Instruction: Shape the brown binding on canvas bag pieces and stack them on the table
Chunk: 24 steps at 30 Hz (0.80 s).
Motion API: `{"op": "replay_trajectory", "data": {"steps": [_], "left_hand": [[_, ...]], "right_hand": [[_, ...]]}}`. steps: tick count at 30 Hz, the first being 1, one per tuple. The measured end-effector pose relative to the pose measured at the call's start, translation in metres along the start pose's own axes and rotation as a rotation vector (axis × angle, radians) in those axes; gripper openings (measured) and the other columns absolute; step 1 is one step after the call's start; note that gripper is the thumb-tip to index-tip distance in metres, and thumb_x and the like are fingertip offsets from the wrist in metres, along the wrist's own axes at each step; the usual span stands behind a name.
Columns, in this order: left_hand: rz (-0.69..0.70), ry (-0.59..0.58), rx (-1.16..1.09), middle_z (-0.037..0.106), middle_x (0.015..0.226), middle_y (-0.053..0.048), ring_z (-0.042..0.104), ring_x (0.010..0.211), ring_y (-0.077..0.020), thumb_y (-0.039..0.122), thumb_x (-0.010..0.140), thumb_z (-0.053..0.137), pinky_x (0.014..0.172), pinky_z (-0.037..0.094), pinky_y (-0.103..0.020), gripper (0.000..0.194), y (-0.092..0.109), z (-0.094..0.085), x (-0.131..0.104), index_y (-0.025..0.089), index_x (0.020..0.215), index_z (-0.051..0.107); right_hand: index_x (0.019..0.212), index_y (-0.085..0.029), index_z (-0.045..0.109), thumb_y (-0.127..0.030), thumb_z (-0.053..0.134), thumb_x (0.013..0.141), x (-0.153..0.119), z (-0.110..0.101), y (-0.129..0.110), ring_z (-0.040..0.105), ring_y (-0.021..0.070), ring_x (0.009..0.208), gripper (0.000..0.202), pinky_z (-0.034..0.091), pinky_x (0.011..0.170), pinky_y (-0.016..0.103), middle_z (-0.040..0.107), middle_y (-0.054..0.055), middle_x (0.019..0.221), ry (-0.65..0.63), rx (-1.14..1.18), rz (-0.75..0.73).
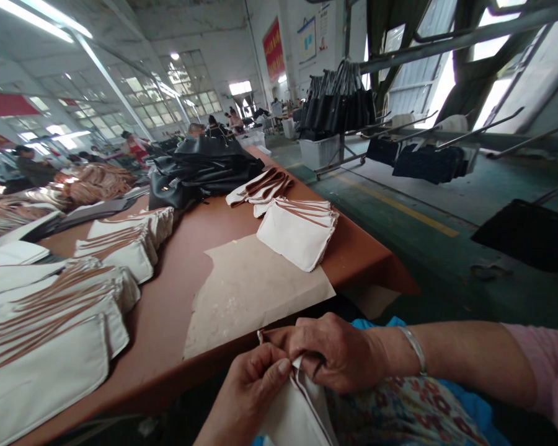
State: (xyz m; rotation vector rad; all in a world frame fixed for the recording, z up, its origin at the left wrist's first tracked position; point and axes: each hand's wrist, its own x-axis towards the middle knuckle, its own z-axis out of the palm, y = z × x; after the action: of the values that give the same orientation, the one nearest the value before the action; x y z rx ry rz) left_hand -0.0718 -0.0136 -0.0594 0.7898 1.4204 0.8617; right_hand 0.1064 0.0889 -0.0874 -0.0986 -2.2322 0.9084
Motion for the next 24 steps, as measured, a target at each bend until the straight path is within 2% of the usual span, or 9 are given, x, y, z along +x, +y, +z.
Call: {"op": "replay_trajectory", "data": {"steps": [2,5,7,8,10,13,16,19,24], "left_hand": [[0.025,-0.02,0.058,0.044,0.059,0.005,0.032,0.052,-0.007,0.055,0.073,0.072,0.047,0.021,-0.02,0.043,0.002,-0.004,-0.001,0.015,0.07,0.058],[0.061,-0.056,0.189,0.044,0.06,0.004,0.034,0.053,-0.0078,0.056,0.077,0.067,0.048,0.022,-0.021,0.043,0.008,-0.009,-0.003,0.015,0.07,0.056],[0.085,-0.064,0.259,0.043,0.06,0.004,0.034,0.054,-0.0084,0.056,0.08,0.064,0.049,0.022,-0.021,0.043,0.012,-0.01,-0.004,0.016,0.07,0.055],[0.093,-0.072,0.284,0.042,0.061,0.004,0.034,0.055,-0.0086,0.057,0.081,0.063,0.049,0.022,-0.022,0.043,0.014,-0.009,-0.004,0.016,0.071,0.055],[0.105,-0.076,0.34,0.04,0.062,0.004,0.033,0.056,-0.009,0.057,0.082,0.06,0.05,0.022,-0.022,0.043,0.019,-0.006,-0.005,0.016,0.072,0.055],[0.13,-0.069,0.476,0.04,0.065,0.003,0.034,0.059,-0.0107,0.058,0.084,0.056,0.051,0.024,-0.023,0.044,0.028,0.0,-0.009,0.015,0.072,0.056],[0.167,-0.014,0.545,0.043,0.068,0.002,0.037,0.064,-0.0121,0.055,0.085,0.056,0.055,0.027,-0.023,0.043,0.034,0.004,-0.013,0.016,0.07,0.054],[0.174,-0.035,0.427,0.042,0.068,0.003,0.035,0.063,-0.011,0.053,0.084,0.061,0.054,0.026,-0.022,0.04,0.028,0.004,-0.013,0.017,0.068,0.051],[0.065,-0.203,-0.094,0.041,0.062,0.005,0.028,0.052,-0.0072,0.05,0.078,0.07,0.049,0.022,-0.02,0.039,0.009,0.002,-0.001,0.019,0.07,0.048]], "right_hand": [[0.096,-0.016,0.054,-0.019,0.061,0.072,0.0,-0.005,0.001,0.049,0.0114,0.062,0.025,0.041,0.058,0.022,0.056,0.0,0.075,-0.018,0.095,0.109],[0.105,-0.013,0.055,-0.035,0.072,0.072,0.006,-0.018,0.001,0.043,0.0083,0.058,0.044,0.037,0.053,0.019,0.053,-0.003,0.075,-0.176,0.338,0.339],[0.1,-0.012,0.058,-0.043,0.06,0.085,0.012,-0.028,0.001,0.044,0.0085,0.063,0.035,0.038,0.057,0.019,0.053,-0.001,0.076,-0.284,0.479,0.439],[0.093,-0.011,0.059,-0.044,0.052,0.091,0.016,-0.032,0.001,0.044,0.0086,0.064,0.034,0.038,0.059,0.019,0.052,-0.001,0.075,-0.315,0.524,0.464],[0.079,-0.01,0.059,-0.042,0.047,0.094,0.023,-0.036,0.001,0.042,0.0081,0.064,0.037,0.037,0.06,0.02,0.048,-0.001,0.07,-0.375,0.537,0.487],[0.071,-0.01,0.06,-0.036,0.061,0.086,0.031,-0.036,0.001,0.039,0.0069,0.059,0.03,0.034,0.056,0.019,0.047,-0.003,0.064,-0.463,0.492,0.506],[0.073,-0.009,0.062,-0.027,0.063,0.082,0.031,-0.032,0.003,0.043,0.007,0.06,0.02,0.036,0.056,0.018,0.051,-0.002,0.065,-0.47,0.507,0.444],[0.075,-0.008,0.063,-0.028,0.065,0.081,0.024,-0.025,0.008,0.044,0.0064,0.057,0.021,0.037,0.054,0.017,0.052,-0.002,0.064,-0.43,0.588,0.438],[0.082,-0.009,0.065,-0.041,0.07,0.079,0.012,-0.017,0.016,0.044,0.0059,0.052,0.032,0.035,0.049,0.017,0.052,-0.003,0.063,-0.399,0.75,0.614]]}}
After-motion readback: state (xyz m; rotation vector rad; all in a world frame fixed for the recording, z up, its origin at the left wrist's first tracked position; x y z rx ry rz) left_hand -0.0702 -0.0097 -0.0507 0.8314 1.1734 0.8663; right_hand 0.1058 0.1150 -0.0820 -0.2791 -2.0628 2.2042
